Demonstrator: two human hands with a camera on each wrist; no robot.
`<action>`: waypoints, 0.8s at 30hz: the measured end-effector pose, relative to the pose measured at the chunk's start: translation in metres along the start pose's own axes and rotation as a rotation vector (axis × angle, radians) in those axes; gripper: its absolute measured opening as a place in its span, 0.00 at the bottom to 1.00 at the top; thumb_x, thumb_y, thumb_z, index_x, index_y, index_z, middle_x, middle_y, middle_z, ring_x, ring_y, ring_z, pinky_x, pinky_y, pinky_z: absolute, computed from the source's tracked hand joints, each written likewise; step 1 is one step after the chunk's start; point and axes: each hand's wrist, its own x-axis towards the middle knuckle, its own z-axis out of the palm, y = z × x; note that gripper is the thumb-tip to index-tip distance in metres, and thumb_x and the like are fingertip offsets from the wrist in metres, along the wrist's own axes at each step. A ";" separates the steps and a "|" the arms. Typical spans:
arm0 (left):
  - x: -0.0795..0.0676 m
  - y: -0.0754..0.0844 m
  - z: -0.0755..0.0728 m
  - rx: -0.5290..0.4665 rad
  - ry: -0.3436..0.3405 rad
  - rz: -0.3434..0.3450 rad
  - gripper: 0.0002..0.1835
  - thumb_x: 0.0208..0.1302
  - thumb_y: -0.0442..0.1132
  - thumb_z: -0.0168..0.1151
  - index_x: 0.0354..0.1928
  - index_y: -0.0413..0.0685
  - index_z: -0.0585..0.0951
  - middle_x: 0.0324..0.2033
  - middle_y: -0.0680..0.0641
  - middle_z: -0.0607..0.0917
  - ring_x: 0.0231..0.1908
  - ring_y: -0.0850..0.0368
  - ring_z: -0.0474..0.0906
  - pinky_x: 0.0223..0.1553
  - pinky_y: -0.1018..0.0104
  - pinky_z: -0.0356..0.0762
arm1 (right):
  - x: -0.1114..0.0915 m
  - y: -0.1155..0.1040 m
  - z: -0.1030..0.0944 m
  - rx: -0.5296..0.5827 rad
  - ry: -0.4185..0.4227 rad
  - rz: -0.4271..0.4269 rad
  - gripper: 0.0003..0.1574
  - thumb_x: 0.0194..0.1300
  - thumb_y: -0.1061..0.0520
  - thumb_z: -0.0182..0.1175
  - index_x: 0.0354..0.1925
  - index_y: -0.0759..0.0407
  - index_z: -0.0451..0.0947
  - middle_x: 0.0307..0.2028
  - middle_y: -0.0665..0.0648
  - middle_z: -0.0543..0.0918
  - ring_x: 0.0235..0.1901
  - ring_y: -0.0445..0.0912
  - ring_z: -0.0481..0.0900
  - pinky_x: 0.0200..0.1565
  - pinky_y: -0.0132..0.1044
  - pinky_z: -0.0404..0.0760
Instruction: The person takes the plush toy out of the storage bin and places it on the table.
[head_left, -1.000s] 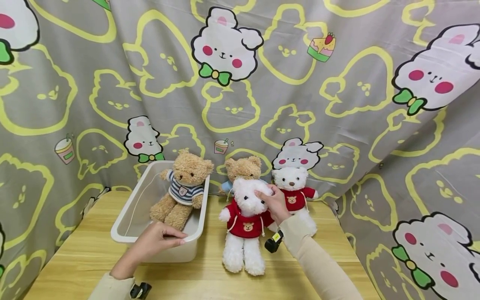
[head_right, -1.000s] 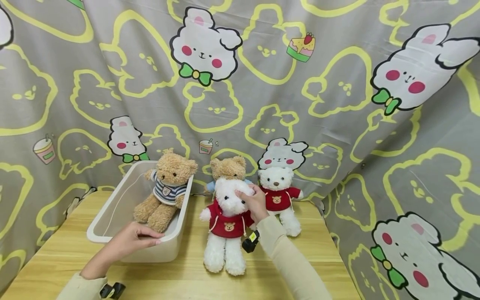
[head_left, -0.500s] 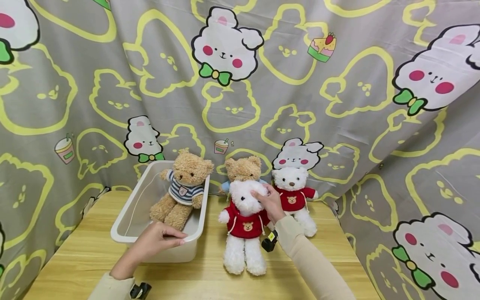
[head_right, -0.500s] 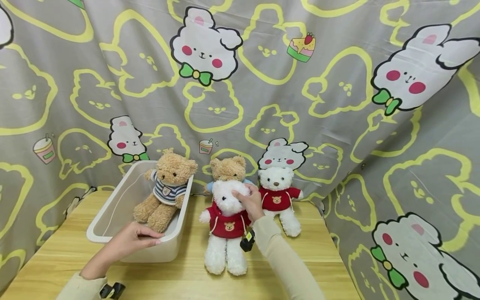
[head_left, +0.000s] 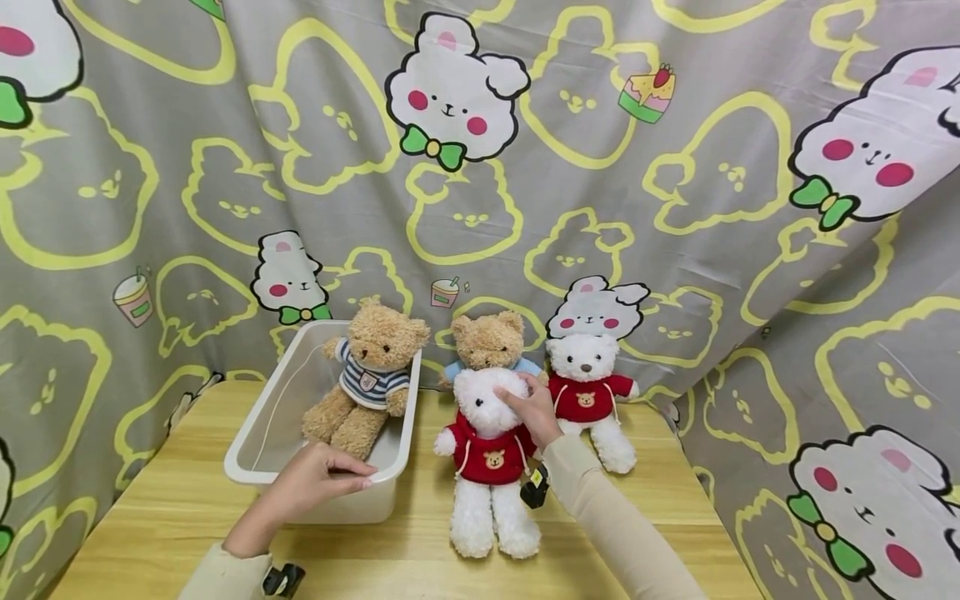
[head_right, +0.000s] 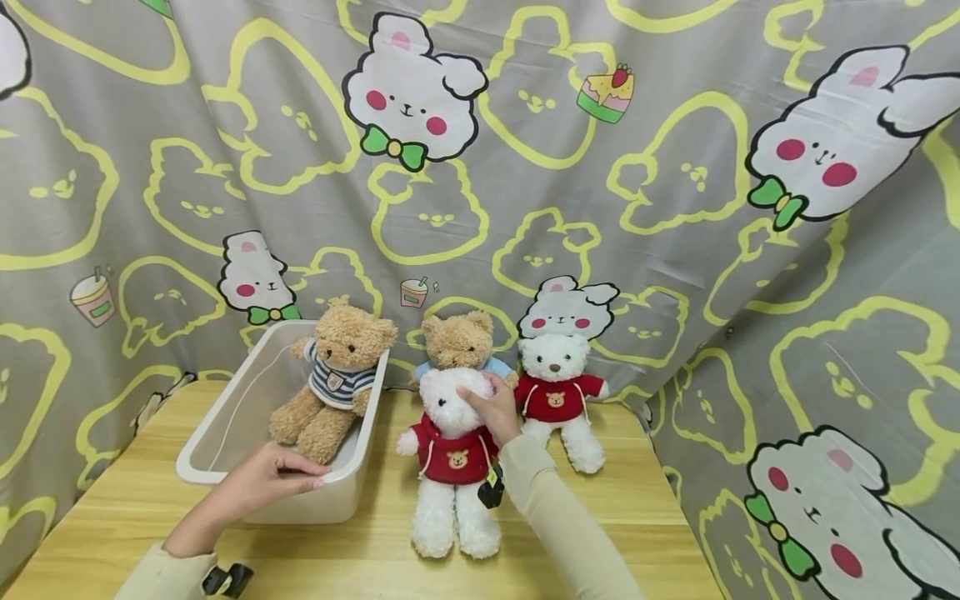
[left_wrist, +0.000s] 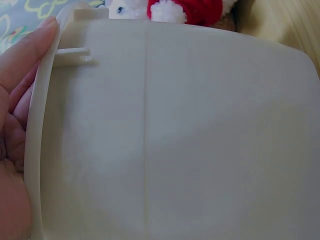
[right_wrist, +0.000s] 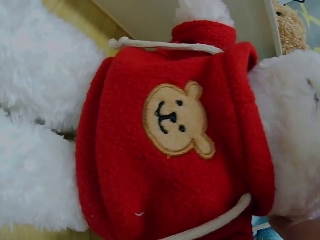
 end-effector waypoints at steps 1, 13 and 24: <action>0.000 0.000 0.000 0.001 0.002 0.000 0.10 0.54 0.41 0.69 0.35 0.43 0.88 0.33 0.45 0.88 0.34 0.66 0.82 0.32 0.70 0.80 | 0.000 0.001 0.001 0.001 0.003 -0.012 0.39 0.56 0.49 0.69 0.61 0.62 0.69 0.59 0.65 0.70 0.56 0.56 0.70 0.56 0.50 0.71; 0.000 -0.001 0.000 -0.002 -0.001 -0.004 0.10 0.55 0.42 0.69 0.35 0.43 0.88 0.34 0.45 0.88 0.34 0.66 0.82 0.32 0.70 0.80 | 0.003 -0.003 0.003 0.005 0.055 -0.108 0.38 0.55 0.51 0.70 0.62 0.57 0.70 0.66 0.62 0.65 0.66 0.54 0.60 0.63 0.50 0.63; 0.000 -0.002 -0.001 0.004 -0.003 -0.003 0.10 0.55 0.43 0.69 0.35 0.44 0.88 0.34 0.45 0.88 0.35 0.66 0.82 0.33 0.70 0.80 | 0.012 -0.038 0.015 0.036 0.082 -0.329 0.33 0.56 0.50 0.69 0.57 0.62 0.75 0.61 0.60 0.73 0.65 0.50 0.62 0.67 0.51 0.56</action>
